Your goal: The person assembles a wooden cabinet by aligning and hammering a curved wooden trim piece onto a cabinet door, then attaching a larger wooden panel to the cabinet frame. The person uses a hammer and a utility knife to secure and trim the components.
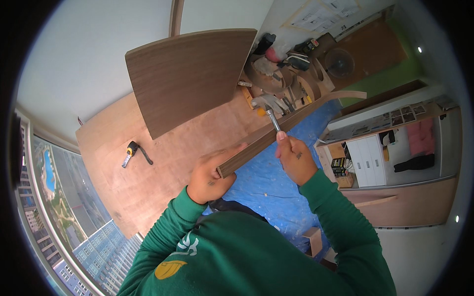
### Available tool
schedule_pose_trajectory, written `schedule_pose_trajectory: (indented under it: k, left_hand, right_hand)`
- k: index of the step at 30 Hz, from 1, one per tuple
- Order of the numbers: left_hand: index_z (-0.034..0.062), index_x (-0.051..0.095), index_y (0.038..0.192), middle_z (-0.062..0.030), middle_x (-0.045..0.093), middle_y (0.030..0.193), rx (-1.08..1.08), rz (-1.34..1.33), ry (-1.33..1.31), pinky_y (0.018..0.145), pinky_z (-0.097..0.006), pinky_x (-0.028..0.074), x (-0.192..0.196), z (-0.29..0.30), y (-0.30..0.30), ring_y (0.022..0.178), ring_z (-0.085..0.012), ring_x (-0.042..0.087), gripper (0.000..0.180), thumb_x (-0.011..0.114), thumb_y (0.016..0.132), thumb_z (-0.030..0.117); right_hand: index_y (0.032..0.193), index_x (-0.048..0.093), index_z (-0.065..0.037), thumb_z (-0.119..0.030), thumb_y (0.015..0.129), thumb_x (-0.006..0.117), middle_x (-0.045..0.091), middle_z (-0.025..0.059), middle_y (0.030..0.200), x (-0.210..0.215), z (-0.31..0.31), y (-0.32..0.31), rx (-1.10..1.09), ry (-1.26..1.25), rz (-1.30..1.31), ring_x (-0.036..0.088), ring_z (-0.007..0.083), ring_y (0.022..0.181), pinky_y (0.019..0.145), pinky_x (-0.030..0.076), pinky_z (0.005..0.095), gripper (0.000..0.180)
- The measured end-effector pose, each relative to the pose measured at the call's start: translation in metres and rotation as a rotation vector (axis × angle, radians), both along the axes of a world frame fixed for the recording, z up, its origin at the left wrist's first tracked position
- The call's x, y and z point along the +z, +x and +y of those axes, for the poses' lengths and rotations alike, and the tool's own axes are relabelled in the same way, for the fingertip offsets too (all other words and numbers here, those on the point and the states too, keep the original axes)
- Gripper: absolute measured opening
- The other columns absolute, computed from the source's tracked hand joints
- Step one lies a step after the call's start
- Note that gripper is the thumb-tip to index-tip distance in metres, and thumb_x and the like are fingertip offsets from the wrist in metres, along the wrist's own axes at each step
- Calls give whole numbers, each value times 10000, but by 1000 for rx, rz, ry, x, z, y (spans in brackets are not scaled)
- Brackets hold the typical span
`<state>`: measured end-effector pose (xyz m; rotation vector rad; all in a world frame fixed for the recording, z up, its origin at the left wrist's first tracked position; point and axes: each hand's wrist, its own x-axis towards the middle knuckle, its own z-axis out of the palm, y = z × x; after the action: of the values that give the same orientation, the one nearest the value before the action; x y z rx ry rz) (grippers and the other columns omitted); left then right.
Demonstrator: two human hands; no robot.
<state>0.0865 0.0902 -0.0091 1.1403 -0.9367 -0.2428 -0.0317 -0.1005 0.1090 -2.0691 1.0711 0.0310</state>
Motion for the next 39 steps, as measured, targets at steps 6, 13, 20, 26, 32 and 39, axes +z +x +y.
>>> schedule_pose_trajectory:
  k: [6, 13, 20, 26, 32, 39]
  left_hand:
    - [70, 678, 1301, -189, 734, 1139, 55, -6, -1, 803, -423, 581, 0, 1, 1, 947, -391, 714, 621, 665, 686, -15]
    - [81, 687, 1317, -170, 677, 881, 22, 70, 70, 698, -391, 544, 1, 7, -4, 751, -325, 661, 600, 669, 728, -27]
    - [73, 702, 1015, -182, 656, 826, 51, 88, 64, 648, -476, 523, -3, 2, -13, 759, -431, 648, 299, 719, 717, 72]
    - [66, 688, 1137, -184, 686, 903, 41, 20, 47, 699, -447, 533, -7, 2, -17, 781, -382, 662, 384, 720, 758, 117]
    - [58, 661, 1333, -193, 709, 1019, -20, -5, 56, 788, -412, 554, -7, 6, -17, 855, -362, 676, 553, 702, 789, 152]
    - [60, 701, 1229, -197, 719, 1009, 19, 50, 81, 738, -447, 554, -2, 9, -17, 861, -413, 681, 525, 692, 704, 64]
  right_hand:
    - [784, 587, -41, -530, 1096, 427, 491, 10, 626, 2, 64, 0, 107, 169, -28, 484, 108, 574, 545, 420, 291, 602]
    - [827, 609, -26, -499, 1106, 421, 506, 24, 663, 6, 97, 2, 217, 193, -18, 486, 118, 635, 612, 434, 297, 581]
    - [838, 608, -11, -461, 1113, 428, 533, 47, 689, 8, 105, -5, 307, 112, -48, 512, 146, 659, 640, 455, 319, 557]
    - [864, 617, -7, -437, 1115, 438, 561, 59, 710, 8, 114, -9, 378, 91, -57, 524, 160, 658, 645, 463, 331, 529]
    - [905, 620, 2, -413, 1121, 433, 571, 63, 710, 8, 121, -12, 455, 44, -114, 545, 154, 655, 622, 462, 331, 504]
    - [896, 581, -4, -450, 1118, 408, 457, -1, 642, 28, 110, -38, 367, 177, -225, 443, 84, 572, 522, 366, 273, 528]
